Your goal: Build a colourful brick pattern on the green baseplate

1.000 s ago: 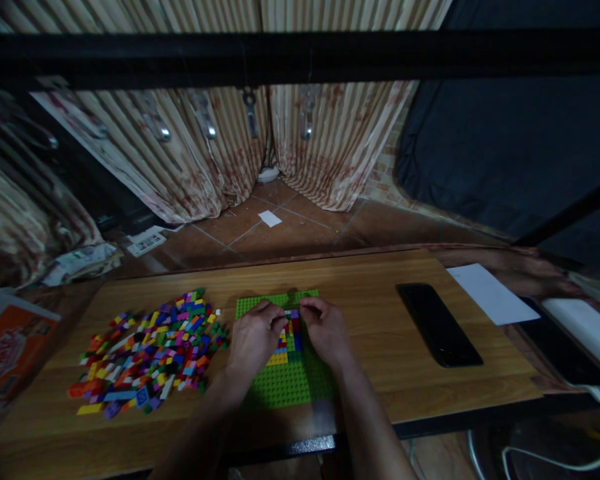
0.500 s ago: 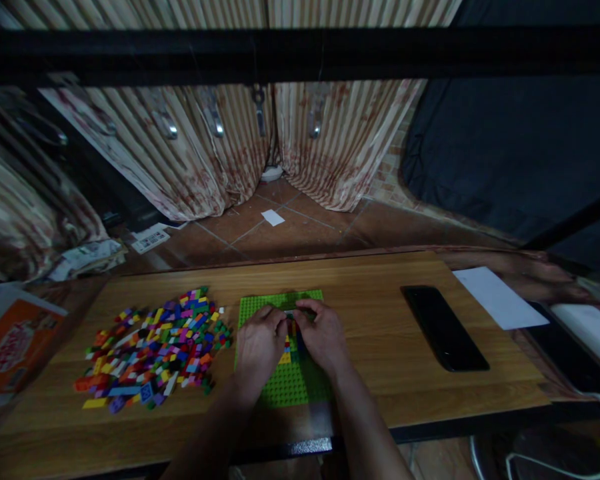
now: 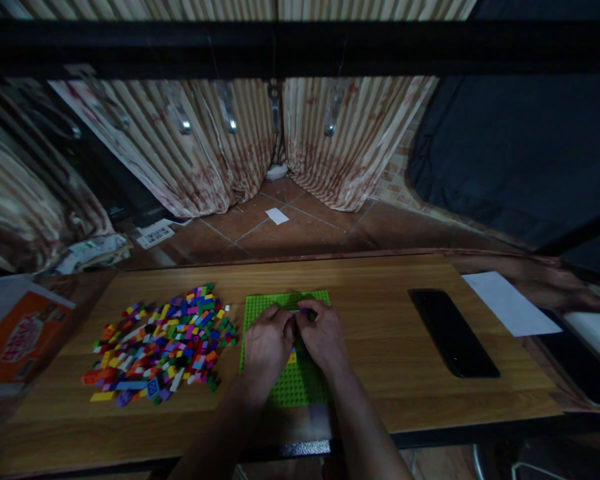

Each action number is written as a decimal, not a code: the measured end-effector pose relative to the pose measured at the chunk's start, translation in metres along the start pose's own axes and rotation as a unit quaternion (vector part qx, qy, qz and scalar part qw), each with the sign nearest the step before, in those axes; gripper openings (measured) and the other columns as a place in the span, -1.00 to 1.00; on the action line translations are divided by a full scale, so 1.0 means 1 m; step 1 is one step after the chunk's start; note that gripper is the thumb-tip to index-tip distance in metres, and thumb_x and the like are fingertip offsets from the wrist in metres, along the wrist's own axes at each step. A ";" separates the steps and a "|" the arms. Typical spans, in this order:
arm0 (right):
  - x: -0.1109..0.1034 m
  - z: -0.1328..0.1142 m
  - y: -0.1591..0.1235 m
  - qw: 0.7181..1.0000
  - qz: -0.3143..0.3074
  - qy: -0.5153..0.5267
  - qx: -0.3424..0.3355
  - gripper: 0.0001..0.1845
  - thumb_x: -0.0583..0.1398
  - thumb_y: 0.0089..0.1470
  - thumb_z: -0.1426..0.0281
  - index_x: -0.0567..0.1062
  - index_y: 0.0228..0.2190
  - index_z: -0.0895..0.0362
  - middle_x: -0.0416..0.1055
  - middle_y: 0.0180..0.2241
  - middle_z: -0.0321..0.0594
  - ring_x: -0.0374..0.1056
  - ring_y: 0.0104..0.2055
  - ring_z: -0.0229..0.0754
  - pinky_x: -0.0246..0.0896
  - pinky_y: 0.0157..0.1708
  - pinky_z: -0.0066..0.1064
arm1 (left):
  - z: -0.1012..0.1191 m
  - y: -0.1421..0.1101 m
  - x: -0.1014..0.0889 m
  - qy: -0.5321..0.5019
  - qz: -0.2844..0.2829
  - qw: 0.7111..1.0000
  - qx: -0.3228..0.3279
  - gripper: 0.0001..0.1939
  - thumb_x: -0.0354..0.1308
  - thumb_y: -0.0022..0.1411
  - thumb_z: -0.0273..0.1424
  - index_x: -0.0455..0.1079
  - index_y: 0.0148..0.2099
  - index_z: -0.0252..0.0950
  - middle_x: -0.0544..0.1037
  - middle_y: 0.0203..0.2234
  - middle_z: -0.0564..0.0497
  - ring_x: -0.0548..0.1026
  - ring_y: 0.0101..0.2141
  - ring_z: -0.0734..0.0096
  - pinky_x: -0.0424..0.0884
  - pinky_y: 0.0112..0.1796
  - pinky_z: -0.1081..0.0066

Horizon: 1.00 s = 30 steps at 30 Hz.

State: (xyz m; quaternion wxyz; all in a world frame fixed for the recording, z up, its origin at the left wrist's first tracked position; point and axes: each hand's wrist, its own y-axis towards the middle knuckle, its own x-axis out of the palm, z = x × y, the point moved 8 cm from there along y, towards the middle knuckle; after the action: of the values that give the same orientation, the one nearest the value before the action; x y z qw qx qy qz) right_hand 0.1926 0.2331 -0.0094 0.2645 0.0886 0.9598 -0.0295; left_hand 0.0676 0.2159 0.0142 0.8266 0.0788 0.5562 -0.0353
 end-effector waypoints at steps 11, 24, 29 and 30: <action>0.001 0.002 0.002 1.000 0.001 0.017 0.024 -0.72 0.18 -0.13 0.31 0.60 -0.35 0.12 0.57 -0.30 -0.16 0.45 -0.26 -0.05 0.33 -0.20 -0.22 | 0.001 0.001 0.002 0.001 -0.001 1.000 -0.009 -0.75 -0.05 0.29 -0.48 0.47 -0.26 -0.25 0.51 -0.34 -0.04 0.48 -0.29 0.30 0.35 -0.26 0.37; -0.038 -0.002 -0.001 0.961 0.134 0.240 0.013 -0.70 0.28 -0.09 0.18 0.56 -0.36 0.14 0.57 -0.32 -0.14 0.45 -0.27 -0.12 0.33 -0.28 -0.31 | -0.109 -0.020 -0.074 -0.293 0.165 0.932 -0.135 -0.82 0.11 0.19 -0.35 0.50 -0.28 -0.31 0.58 -0.41 0.00 0.50 -0.43 0.44 0.38 -0.36 0.48; -0.016 -0.033 -0.019 0.970 0.072 0.233 -0.011 -0.74 0.29 -0.08 0.20 0.57 -0.37 0.10 0.56 -0.37 -0.21 0.43 -0.35 -0.18 0.32 -0.34 -0.36 | -0.156 -0.032 -0.093 -0.320 0.217 0.904 -0.184 -0.79 0.14 0.15 -0.31 0.53 -0.29 -0.32 0.60 -0.45 0.03 0.51 -0.43 0.40 0.39 -0.34 0.45; -0.006 -0.039 -0.024 0.974 0.040 0.223 -0.018 -0.76 0.28 -0.06 0.21 0.57 -0.36 0.09 0.56 -0.38 -0.22 0.43 -0.35 -0.18 0.32 -0.34 -0.36 | -0.160 -0.034 -0.096 -0.312 0.221 0.905 -0.186 -0.79 0.14 0.15 -0.31 0.53 -0.29 -0.32 0.60 -0.45 0.03 0.51 -0.43 0.40 0.39 -0.34 0.45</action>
State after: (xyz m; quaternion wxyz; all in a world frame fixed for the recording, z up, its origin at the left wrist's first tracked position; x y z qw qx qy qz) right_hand 0.1735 0.2123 0.0278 0.0465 0.1266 0.9907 0.0187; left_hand -0.1204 0.2066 0.0411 0.9441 0.0288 0.2348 0.2294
